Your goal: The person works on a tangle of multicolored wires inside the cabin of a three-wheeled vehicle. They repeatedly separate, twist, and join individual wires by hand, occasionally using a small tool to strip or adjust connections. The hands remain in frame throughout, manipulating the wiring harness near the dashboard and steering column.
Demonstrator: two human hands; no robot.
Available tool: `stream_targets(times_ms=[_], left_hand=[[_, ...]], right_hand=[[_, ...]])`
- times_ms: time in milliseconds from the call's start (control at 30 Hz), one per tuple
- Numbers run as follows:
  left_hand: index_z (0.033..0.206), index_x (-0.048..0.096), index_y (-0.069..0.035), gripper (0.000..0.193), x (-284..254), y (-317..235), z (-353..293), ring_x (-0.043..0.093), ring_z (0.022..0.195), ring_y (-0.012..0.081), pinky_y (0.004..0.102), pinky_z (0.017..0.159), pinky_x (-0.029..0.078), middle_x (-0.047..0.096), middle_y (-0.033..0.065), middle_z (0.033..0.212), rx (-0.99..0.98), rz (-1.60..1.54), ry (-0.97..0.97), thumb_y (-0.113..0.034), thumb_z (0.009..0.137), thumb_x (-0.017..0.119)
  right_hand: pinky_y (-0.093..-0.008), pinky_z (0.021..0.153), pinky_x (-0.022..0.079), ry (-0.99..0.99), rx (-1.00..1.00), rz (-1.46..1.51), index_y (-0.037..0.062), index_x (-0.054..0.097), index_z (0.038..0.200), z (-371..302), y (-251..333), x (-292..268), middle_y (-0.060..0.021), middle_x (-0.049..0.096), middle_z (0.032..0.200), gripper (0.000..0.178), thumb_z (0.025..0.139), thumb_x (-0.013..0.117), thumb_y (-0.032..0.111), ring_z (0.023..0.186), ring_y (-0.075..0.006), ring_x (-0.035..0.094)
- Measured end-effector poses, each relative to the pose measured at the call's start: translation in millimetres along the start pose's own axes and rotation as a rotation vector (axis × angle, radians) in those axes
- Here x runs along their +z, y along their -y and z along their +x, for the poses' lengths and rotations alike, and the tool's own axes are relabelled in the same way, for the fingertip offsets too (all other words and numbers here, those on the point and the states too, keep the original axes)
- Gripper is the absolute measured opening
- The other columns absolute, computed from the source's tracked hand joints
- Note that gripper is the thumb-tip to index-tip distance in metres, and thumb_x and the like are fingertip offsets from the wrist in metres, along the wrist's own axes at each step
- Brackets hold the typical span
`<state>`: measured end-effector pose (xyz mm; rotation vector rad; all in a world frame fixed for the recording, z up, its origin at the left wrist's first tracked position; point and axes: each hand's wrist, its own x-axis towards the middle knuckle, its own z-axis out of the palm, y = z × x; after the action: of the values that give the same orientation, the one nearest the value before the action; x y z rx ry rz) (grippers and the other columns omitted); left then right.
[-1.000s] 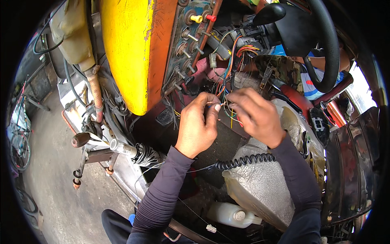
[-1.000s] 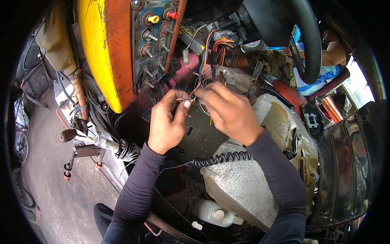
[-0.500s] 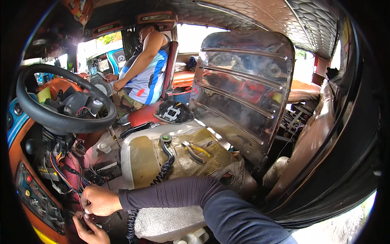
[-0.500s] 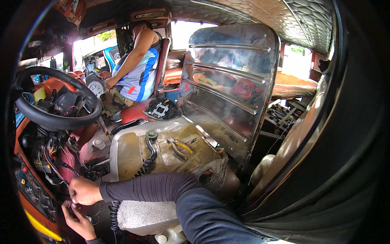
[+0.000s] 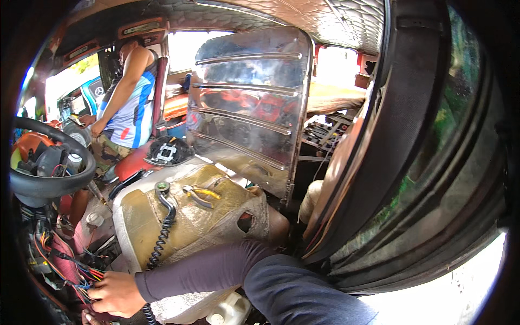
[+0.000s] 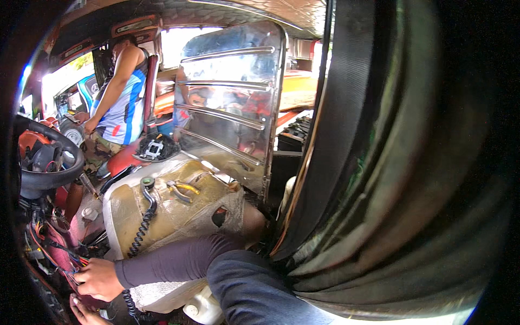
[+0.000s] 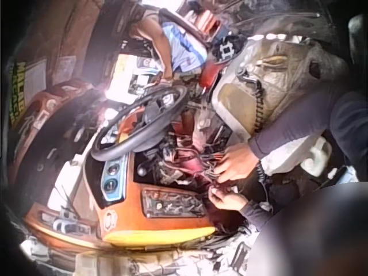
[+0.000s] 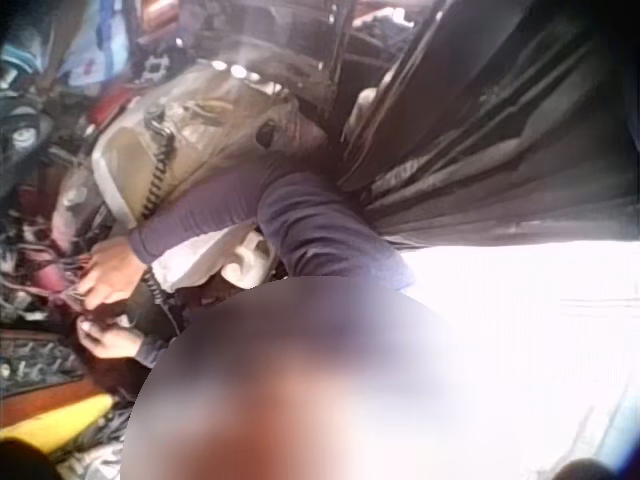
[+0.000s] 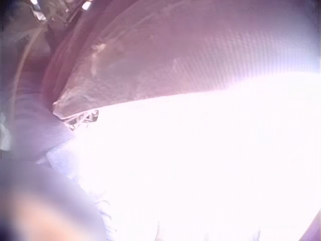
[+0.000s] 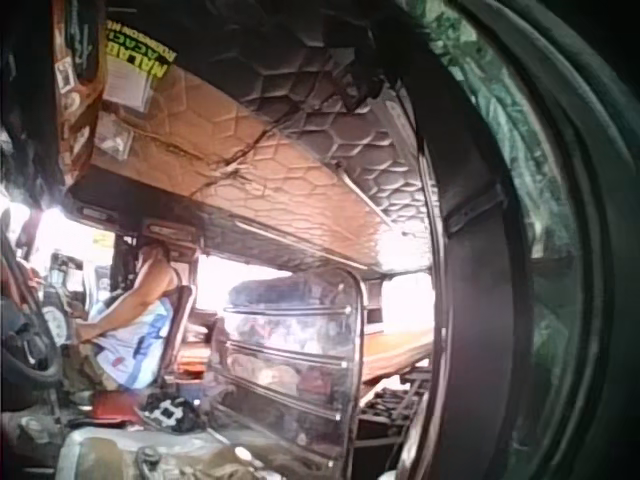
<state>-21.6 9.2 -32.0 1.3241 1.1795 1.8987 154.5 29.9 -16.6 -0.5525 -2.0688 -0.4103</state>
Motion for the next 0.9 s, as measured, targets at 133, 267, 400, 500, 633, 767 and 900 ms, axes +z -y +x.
stream_targets(times_ms=[133, 267, 400, 500, 633, 767, 900], left_hand=[[0.122, 0.068, 0.005, 0.033, -5, 6, 7, 0.069, 0.094, 0.0244, 0.0347, 0.078, 0.056, 0.072, 0.0147, 0.109, -0.118, -0.175, -0.019, -0.024, 0.107, 0.061], [0.12, 0.068, 0.003, 0.034, -12, 22, 11, 0.064, 0.082, 0.0188, 0.031, 0.067, 0.051, 0.071, 0.0111, 0.103, -0.042, -0.067, 0.054, -0.029, 0.109, 0.061], [0.117, 0.068, 0.007, 0.039, -12, 16, 13, 0.062, 0.081, 0.0187, 0.0313, 0.069, 0.051, 0.07, 0.0113, 0.096, 0.043, 0.005, 0.009, -0.03, 0.111, 0.059], [0.12, 0.067, 0.007, 0.04, -2, -1, 16, 0.066, 0.088, 0.0218, 0.033, 0.08, 0.053, 0.071, 0.0141, 0.103, -0.094, -0.219, 0.035, -0.031, 0.111, 0.054], [0.114, 0.069, -0.002, 0.029, -1, -4, 23, 0.065, 0.107, 0.0248, 0.0412, 0.103, 0.046, 0.073, 0.0128, 0.111, -0.289, -0.419, -0.044, -0.026, 0.107, 0.054], [0.108, 0.073, 0.0, 0.029, 3, 16, 17, 0.056, 0.086, 0.0123, 0.0302, 0.079, 0.046, 0.069, 0.0023, 0.097, 0.169, 0.041, -0.055, -0.027, 0.109, 0.062], [0.113, 0.074, 0.0, 0.015, 7, 33, 20, 0.056, 0.083, 0.0047, 0.0233, 0.072, 0.046, 0.072, 0.0002, 0.1, 0.019, -0.257, 0.001, -0.011, 0.105, 0.069]], right_hand=[[-0.0495, 0.062, 0.051, 0.252, 0.145, -0.065, 0.0112, 0.069, 0.069, 11, -21, 20, -0.0069, 0.064, 0.072, 0.02, 0.067, 0.076, 0.029, 0.071, -0.0345, 0.069], [-0.0519, 0.066, 0.051, 0.098, 0.232, 0.008, 0.0092, 0.068, 0.074, 17, -30, 34, -0.0112, 0.066, 0.077, 0.02, 0.069, 0.075, 0.027, 0.077, -0.0385, 0.069], [-0.0533, 0.065, 0.05, -0.022, 0.18, 0.001, 0.0091, 0.067, 0.075, 27, -18, 23, -0.0116, 0.066, 0.076, 0.02, 0.068, 0.074, 0.026, 0.074, -0.0391, 0.068], [-0.0539, 0.064, 0.051, 0.037, 0.193, -0.03, 0.0095, 0.067, 0.075, 32, -14, 0, -0.0119, 0.067, 0.075, 0.019, 0.067, 0.073, 0.025, 0.072, -0.0385, 0.068], [-0.0483, 0.066, 0.057, 0.019, 0.331, 0.501, 0.0105, 0.077, 0.086, 31, -13, -28, -0.0153, 0.073, 0.077, 0.018, 0.073, 0.071, 0.022, 0.07, -0.0357, 0.072], [-0.0277, 0.057, 0.054, 0.299, 0.69, 0.847, 0.0029, 0.08, 0.11, 52, -28, -74, -0.0046, 0.073, 0.073, 0.019, 0.098, 0.072, 0.016, 0.061, -0.0106, 0.067], [-0.0228, 0.05, 0.05, 0.519, 0.821, 0.734, 0.0003, 0.077, 0.113, 68, -58, -138, -0.0046, 0.071, 0.074, 0.026, 0.101, 0.074, 0.023, 0.06, -0.0064, 0.065]])
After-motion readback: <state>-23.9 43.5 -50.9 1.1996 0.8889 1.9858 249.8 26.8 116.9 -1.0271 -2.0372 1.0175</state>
